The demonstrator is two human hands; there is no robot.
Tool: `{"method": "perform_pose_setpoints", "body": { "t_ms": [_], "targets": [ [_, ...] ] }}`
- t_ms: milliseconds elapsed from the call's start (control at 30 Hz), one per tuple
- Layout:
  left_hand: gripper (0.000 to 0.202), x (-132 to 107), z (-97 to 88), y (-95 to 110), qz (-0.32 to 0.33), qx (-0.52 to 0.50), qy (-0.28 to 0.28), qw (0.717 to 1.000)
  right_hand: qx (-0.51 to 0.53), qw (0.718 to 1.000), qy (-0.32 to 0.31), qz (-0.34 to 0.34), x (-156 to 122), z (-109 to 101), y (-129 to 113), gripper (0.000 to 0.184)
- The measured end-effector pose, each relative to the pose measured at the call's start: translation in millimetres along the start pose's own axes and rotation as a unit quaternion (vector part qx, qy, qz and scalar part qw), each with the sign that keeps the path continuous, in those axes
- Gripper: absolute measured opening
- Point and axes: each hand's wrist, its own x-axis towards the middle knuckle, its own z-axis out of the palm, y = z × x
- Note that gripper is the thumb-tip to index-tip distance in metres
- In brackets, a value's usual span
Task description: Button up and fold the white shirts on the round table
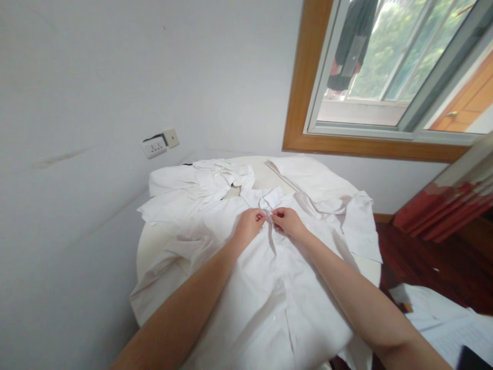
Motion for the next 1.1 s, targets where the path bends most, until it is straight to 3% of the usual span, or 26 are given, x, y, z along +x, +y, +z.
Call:
{"method": "perform_pose_setpoints", "body": {
  "t_ms": [133,267,400,633,1100],
  "targets": [
    [0.005,1,0.3,3,-0.073,-0.068,0.003,0.995,0.058,0.998,0.013,0.013,2,-2,1,0.014],
    [0.011,3,-0.9,5,-0.128,-0.135,0.004,0.983,0.070,0.997,0.035,-0.018,2,0,1,0.019],
    [0.014,6,-1.6,3,-0.144,-0.148,0.000,0.978,0.076,0.996,0.035,-0.022,0,6,0,0.018],
    [0.011,8,-3.5,1,-0.161,-0.176,-0.005,0.971,-0.052,0.996,0.043,-0.065,-1,12,3,0.016],
    [0.006,4,-14.3,13,-0.192,-0.248,-0.013,0.949,-0.133,0.979,0.088,-0.123,-4,20,2,0.019]
  ]
}}
